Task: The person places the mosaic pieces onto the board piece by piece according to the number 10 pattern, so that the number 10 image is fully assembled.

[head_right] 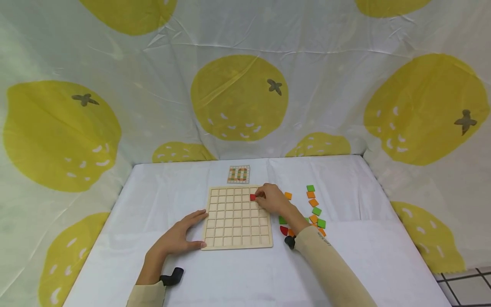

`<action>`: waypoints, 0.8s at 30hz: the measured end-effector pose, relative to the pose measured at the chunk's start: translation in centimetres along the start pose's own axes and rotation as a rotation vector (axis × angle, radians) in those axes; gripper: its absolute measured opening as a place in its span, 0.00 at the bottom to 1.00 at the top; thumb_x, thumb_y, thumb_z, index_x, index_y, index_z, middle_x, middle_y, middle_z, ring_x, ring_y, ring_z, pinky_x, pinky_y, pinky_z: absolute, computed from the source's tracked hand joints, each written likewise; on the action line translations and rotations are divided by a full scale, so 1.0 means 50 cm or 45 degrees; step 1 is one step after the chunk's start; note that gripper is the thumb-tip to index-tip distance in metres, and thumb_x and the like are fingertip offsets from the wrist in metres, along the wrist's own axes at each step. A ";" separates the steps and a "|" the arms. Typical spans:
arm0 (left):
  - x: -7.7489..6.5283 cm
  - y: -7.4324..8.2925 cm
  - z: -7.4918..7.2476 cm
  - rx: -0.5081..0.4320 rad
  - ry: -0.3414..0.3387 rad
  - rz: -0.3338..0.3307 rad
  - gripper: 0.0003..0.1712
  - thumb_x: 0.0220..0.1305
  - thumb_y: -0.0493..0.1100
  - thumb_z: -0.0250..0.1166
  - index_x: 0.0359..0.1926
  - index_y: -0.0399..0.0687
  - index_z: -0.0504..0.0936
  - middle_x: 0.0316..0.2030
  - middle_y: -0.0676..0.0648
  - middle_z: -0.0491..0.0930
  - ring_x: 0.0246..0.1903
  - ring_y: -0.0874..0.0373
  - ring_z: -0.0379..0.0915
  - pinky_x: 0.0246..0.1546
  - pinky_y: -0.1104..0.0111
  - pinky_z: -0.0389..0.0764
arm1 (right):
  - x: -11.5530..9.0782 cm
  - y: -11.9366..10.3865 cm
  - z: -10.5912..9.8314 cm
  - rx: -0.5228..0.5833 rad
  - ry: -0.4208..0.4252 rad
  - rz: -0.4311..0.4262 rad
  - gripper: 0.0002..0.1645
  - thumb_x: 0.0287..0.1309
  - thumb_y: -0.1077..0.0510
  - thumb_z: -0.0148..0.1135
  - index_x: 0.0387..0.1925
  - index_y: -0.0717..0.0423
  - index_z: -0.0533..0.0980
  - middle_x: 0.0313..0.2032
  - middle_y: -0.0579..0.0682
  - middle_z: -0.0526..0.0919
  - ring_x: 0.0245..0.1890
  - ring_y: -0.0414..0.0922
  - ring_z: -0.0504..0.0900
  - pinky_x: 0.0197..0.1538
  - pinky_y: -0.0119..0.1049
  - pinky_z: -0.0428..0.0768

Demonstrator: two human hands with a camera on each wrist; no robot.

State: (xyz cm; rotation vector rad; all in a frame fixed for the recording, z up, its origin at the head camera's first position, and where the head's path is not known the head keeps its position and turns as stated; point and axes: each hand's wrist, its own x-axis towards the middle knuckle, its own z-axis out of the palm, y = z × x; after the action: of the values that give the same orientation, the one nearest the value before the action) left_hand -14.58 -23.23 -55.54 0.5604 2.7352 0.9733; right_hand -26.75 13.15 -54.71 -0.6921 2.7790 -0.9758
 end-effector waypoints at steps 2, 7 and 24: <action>0.001 0.000 0.000 0.002 0.002 0.004 0.53 0.52 0.58 0.79 0.77 0.55 0.67 0.78 0.50 0.62 0.79 0.44 0.55 0.72 0.41 0.65 | -0.002 0.000 -0.004 0.007 0.000 -0.001 0.10 0.65 0.56 0.69 0.45 0.56 0.87 0.38 0.47 0.83 0.36 0.41 0.77 0.43 0.36 0.79; 0.001 -0.001 0.000 -0.004 -0.008 0.001 0.54 0.52 0.59 0.79 0.77 0.56 0.66 0.79 0.50 0.61 0.79 0.44 0.54 0.73 0.41 0.64 | -0.010 0.013 -0.029 0.006 0.057 -0.008 0.12 0.65 0.56 0.67 0.46 0.58 0.85 0.39 0.48 0.84 0.39 0.42 0.79 0.46 0.39 0.82; 0.001 -0.010 0.006 -0.018 0.012 0.031 0.54 0.52 0.61 0.79 0.77 0.56 0.67 0.78 0.50 0.62 0.79 0.44 0.55 0.72 0.41 0.65 | -0.073 0.110 -0.095 -0.104 0.067 0.213 0.20 0.62 0.52 0.70 0.51 0.60 0.84 0.43 0.53 0.84 0.42 0.49 0.78 0.52 0.47 0.83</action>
State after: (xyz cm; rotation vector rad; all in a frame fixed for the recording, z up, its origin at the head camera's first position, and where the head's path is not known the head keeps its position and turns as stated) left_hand -14.66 -23.40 -56.12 0.5898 2.7338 1.0029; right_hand -26.80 21.27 -54.51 -0.4398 2.8798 -0.8650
